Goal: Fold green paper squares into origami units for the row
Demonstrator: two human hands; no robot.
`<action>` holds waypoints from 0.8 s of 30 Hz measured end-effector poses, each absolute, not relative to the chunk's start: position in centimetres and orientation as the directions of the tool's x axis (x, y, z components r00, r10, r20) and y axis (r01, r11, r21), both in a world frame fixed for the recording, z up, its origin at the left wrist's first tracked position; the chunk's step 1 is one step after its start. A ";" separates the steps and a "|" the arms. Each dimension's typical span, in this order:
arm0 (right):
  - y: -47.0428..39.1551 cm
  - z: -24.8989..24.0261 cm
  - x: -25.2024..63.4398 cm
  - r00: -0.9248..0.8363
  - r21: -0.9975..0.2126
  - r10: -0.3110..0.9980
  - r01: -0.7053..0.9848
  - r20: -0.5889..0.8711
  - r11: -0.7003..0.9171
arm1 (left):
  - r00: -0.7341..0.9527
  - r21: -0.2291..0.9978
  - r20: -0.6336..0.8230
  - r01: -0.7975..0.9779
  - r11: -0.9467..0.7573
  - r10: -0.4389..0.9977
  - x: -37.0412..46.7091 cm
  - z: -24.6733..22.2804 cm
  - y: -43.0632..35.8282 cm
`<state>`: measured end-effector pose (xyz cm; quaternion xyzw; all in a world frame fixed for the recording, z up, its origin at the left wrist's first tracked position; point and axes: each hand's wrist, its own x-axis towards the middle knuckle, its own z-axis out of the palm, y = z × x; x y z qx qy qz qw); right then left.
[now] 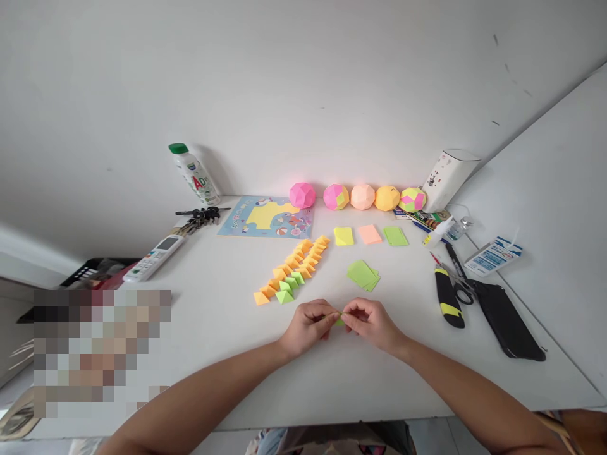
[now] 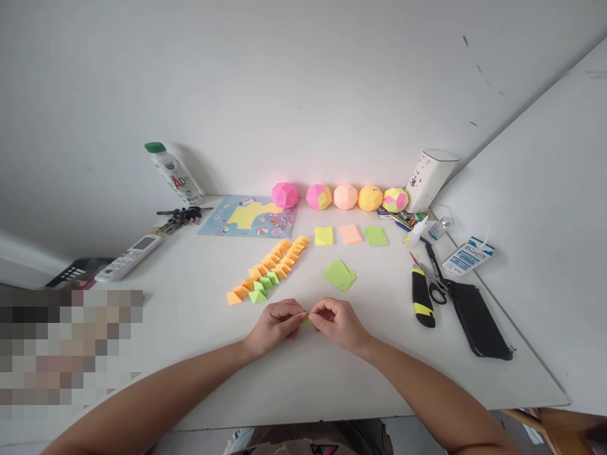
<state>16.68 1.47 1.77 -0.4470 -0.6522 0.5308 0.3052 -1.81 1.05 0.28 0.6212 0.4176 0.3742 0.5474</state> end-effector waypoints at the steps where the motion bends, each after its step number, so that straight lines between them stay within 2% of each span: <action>1: 1.4 1.7 16.7 -0.414 -0.968 0.907 0.250 -0.076 0.033 | 0.372 0.994 -0.006 0.101 -0.034 0.928 -1.8 0.2 1.0; 5: 1.3 1.9 16.6 -0.422 -0.976 0.902 0.217 -0.092 0.002 | 0.382 0.997 -0.064 0.067 0.041 0.922 -1.8 0.2 0.9; 13: 1.6 2.8 16.7 -0.417 -0.982 0.889 0.095 -0.191 -0.166 | 0.404 0.993 -0.110 0.018 0.113 0.908 -2.0 0.7 1.0; 24: 2.1 2.7 17.2 -0.336 -0.987 0.928 0.032 -0.160 -0.158 | 0.400 0.995 -0.088 -0.011 0.101 0.912 -2.2 1.0 1.1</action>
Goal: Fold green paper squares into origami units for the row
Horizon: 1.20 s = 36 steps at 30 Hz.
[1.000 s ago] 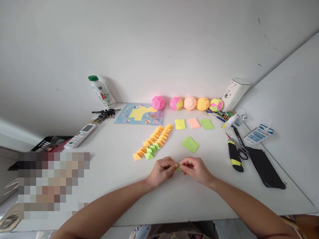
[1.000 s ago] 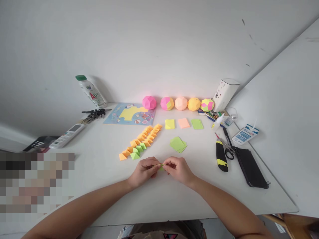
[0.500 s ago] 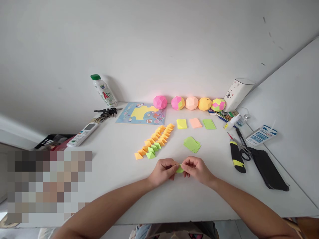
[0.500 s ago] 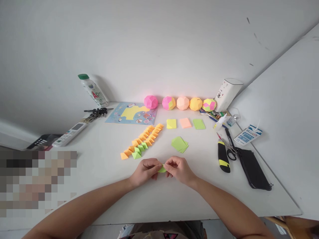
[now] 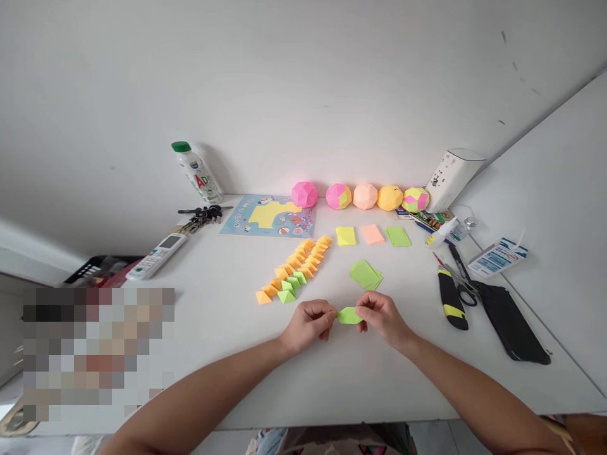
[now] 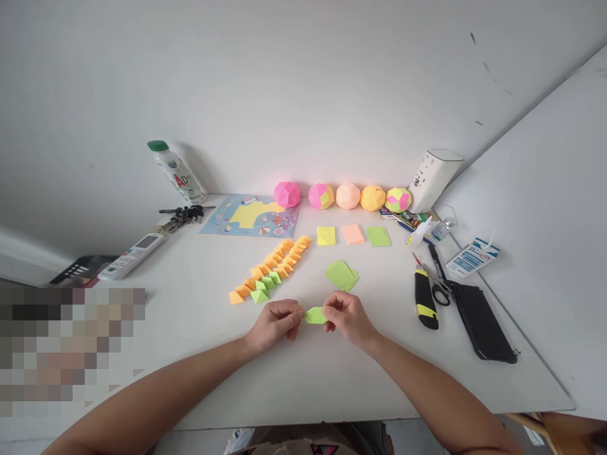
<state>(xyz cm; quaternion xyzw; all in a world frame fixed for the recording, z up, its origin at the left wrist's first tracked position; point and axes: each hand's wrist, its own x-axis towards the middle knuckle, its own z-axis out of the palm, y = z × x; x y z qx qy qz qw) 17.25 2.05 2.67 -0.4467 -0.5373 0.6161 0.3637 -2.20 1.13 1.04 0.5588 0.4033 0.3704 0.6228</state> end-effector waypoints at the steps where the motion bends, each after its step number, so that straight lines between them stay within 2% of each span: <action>1: 2.1 2.7 17.3 -0.339 -0.988 0.928 0.035 -0.155 -0.153 | 0.408 0.994 -0.080 -0.039 0.105 0.910 -2.2 1.0 1.2; 5: 1.8 2.4 17.2 -0.378 -0.990 0.916 0.080 -0.134 -0.112 | 0.445 0.989 -0.039 -0.111 0.098 0.895 -2.0 0.5 1.3; 10: 1.3 2.0 16.8 -0.426 -0.985 0.896 0.164 -0.125 -0.060 | 0.433 1.000 0.000 0.002 -0.001 0.902 -1.8 0.4 1.3; 16: 1.7 2.5 17.4 -0.337 -0.991 0.935 0.111 -0.111 -0.078 | 0.373 0.997 -0.073 -0.010 0.083 0.925 -2.0 0.9 1.5; 18: 1.9 2.9 17.7 -0.272 -0.993 0.961 0.114 -0.054 -0.024 | 0.368 0.986 -0.134 -0.039 0.159 0.920 -2.0 0.8 1.5; 20: 1.9 3.1 17.8 -0.197 -0.973 0.976 0.190 0.094 0.132 | 0.392 0.973 -0.181 -0.063 0.223 0.902 -2.0 0.7 1.5; 22: 1.8 3.0 17.9 -0.172 -0.866 0.924 0.325 0.342 0.381 | 0.454 0.974 -0.165 -0.062 0.216 0.875 -2.0 0.7 1.5; 24: 1.6 2.5 17.7 -0.263 -0.667 0.774 0.397 0.576 0.631 | 0.511 0.980 -0.127 -0.069 0.188 0.850 -1.9 0.7 1.4; 25: 1.6 2.2 17.7 -0.342 -0.554 0.683 0.406 0.645 0.727 | 0.539 0.981 -0.112 -0.074 0.180 0.835 -1.9 0.7 1.4; 27: 1.4 1.7 17.5 -0.481 -0.363 0.548 0.427 0.685 0.828 | 0.575 0.975 -0.106 -0.098 0.197 0.811 -2.0 0.7 1.3; 29: 1.3 1.5 17.3 -0.555 -0.257 0.481 0.434 0.679 0.863 | 0.587 0.963 -0.121 -0.128 0.239 0.801 -2.0 0.8 1.3; 36: 1.2 2.1 17.2 -0.652 -0.081 0.380 0.439 0.656 0.895 | 0.565 0.921 -0.180 -0.191 0.341 0.805 -1.6 1.2 1.6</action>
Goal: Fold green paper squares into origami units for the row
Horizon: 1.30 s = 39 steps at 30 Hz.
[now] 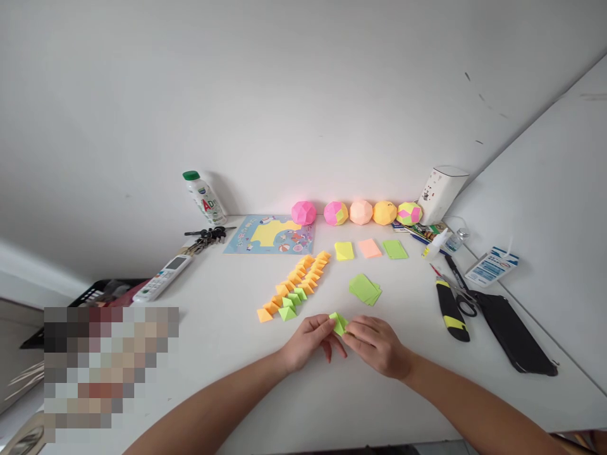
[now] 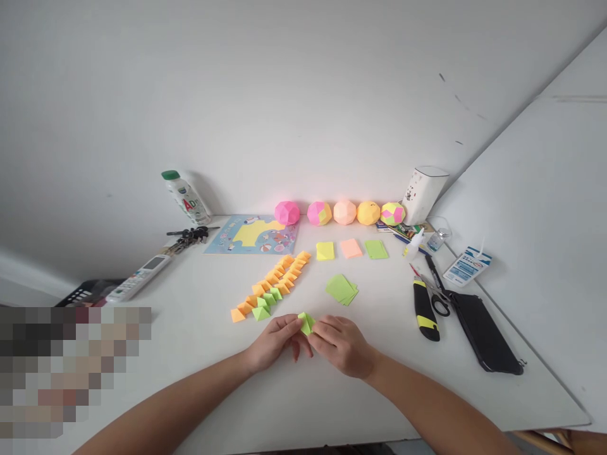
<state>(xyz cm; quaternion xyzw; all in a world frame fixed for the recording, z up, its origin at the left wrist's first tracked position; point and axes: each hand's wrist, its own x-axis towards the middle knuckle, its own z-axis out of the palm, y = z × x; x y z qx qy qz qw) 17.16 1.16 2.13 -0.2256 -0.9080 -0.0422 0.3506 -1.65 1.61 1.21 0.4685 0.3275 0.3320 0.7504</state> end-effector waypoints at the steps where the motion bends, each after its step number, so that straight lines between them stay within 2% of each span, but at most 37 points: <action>1: 1.1 2.2 17.1 -0.664 -0.053 0.361 0.437 0.655 0.898 | 0.555 0.920 -0.191 -0.186 0.345 0.809 -1.6 1.3 1.6; 5: 1.1 2.4 16.7 -0.695 0.038 0.272 0.396 0.666 0.918 | 0.478 0.912 -0.226 -0.202 0.356 0.849 -1.1 1.1 1.6; 10: 1.1 2.2 16.4 -0.688 0.085 0.213 0.372 0.694 0.924 | 0.399 0.897 -0.251 -0.247 0.367 0.882 -0.8 0.7 1.6; 16: 1.1 1.8 16.5 -0.721 -0.003 0.281 0.360 0.633 0.933 | 0.375 0.894 -0.281 -0.232 0.383 0.883 -0.9 0.9 1.6; 21: 1.2 1.7 16.4 -0.716 -0.014 0.305 0.381 0.628 0.924 | 0.403 0.907 -0.256 -0.214 0.362 0.879 -1.1 0.7 1.8; 24: 1.2 1.9 16.4 -0.685 -0.062 0.353 0.410 0.637 0.910 | 0.419 0.913 -0.240 -0.209 0.351 0.876 -1.2 0.7 1.8; 28: 1.4 1.9 16.5 -0.612 -0.221 0.451 0.416 0.649 0.882 | 0.404 0.913 -0.227 -0.230 0.338 0.886 -1.3 0.9 1.7; 31: 1.5 1.8 16.5 -0.563 -0.367 0.551 0.414 0.616 0.833 | 0.383 0.911 -0.228 -0.240 0.335 0.895 -1.5 0.8 1.8; 33: 1.6 1.7 16.6 -0.553 -0.419 0.591 0.417 0.587 0.806 | 0.394 0.908 -0.221 -0.249 0.336 0.892 -1.6 0.8 1.8; 36: 1.7 1.7 16.8 -0.561 -0.411 0.597 0.433 0.573 0.802 | 0.419 0.894 -0.218 -0.276 0.352 0.881 -1.8 0.8 1.9; 39: 1.8 1.7 17.1 -0.608 -0.309 0.540 0.449 0.581 0.838 | 0.414 0.871 -0.242 -0.307 0.384 0.878 -1.9 0.9 2.0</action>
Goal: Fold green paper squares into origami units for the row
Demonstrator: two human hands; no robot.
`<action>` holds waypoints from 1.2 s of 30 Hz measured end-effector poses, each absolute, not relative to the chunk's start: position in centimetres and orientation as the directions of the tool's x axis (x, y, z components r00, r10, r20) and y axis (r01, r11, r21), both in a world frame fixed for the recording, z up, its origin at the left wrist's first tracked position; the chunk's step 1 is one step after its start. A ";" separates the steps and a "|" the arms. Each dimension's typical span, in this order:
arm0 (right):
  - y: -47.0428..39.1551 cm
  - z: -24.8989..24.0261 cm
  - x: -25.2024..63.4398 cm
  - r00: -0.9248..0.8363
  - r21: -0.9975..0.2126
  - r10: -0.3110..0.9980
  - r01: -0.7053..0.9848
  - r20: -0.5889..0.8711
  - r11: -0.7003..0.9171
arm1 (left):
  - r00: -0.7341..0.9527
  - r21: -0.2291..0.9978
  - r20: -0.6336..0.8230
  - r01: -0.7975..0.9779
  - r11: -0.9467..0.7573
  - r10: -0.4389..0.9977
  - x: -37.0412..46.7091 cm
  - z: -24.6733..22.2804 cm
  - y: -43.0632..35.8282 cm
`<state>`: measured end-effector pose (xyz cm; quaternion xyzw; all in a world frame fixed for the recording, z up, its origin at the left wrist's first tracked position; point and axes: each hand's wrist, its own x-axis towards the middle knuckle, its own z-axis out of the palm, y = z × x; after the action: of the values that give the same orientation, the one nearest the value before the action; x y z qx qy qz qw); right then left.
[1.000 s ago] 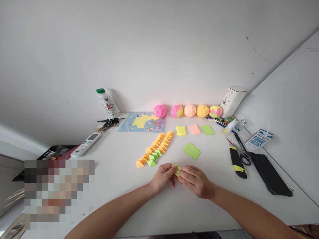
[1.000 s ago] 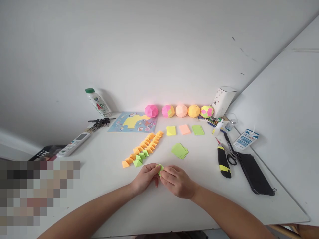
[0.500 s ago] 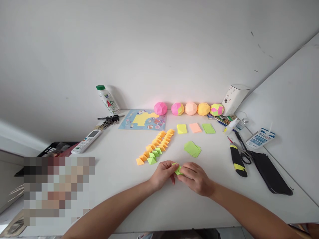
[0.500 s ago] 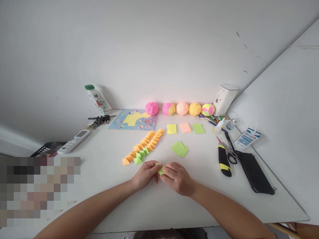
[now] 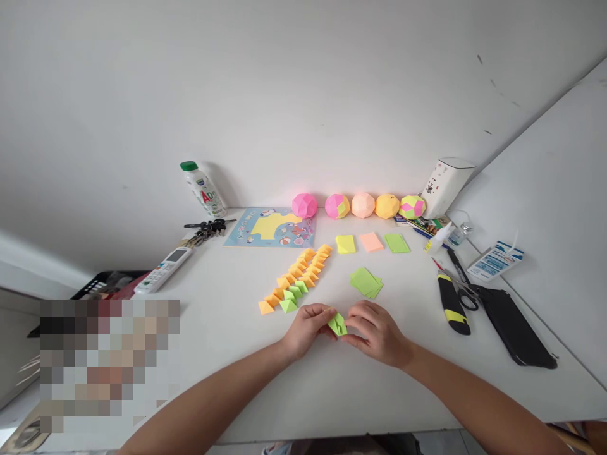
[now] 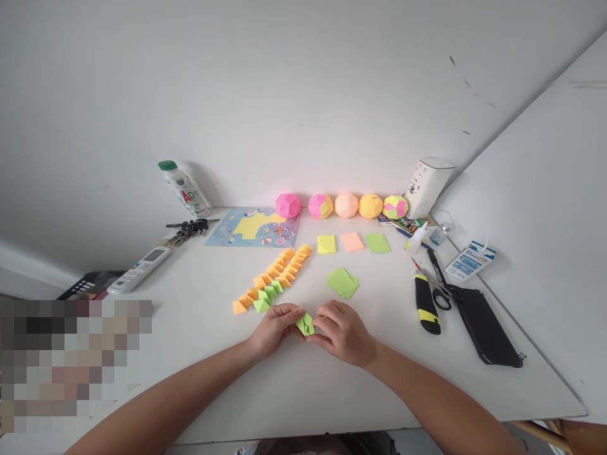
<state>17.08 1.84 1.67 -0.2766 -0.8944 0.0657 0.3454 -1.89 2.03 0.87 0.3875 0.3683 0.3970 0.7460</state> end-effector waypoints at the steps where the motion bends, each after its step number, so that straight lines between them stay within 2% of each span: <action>1: 1.8 1.7 17.1 -0.625 -0.275 0.521 0.452 0.581 0.849 | 0.411 0.864 -0.249 -0.314 0.393 0.877 -1.9 0.9 2.1; 4: 1.8 1.8 17.1 -0.644 -0.232 0.505 0.463 0.574 0.855 | 0.424 0.858 -0.246 -0.323 0.399 0.872 -1.9 1.0 2.1; 8: 1.7 1.7 17.0 -0.638 -0.252 0.528 0.475 0.561 0.843 | 0.445 0.860 -0.221 -0.331 0.389 0.868 -2.0 1.2 2.0; 21: 1.3 2.4 16.9 -0.599 -0.464 0.605 0.394 0.525 0.793 | 0.491 0.861 -0.195 -0.328 0.388 0.849 -2.3 1.2 2.2; 36: 1.0 2.0 16.8 -0.609 -0.338 0.563 0.452 0.559 0.825 | 0.489 0.870 -0.179 -0.327 0.369 0.854 -2.3 1.2 2.1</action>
<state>16.79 0.98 1.96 -0.2839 -0.8933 0.0817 0.3387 -2.26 2.13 1.23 0.4061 0.3244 0.3879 0.7612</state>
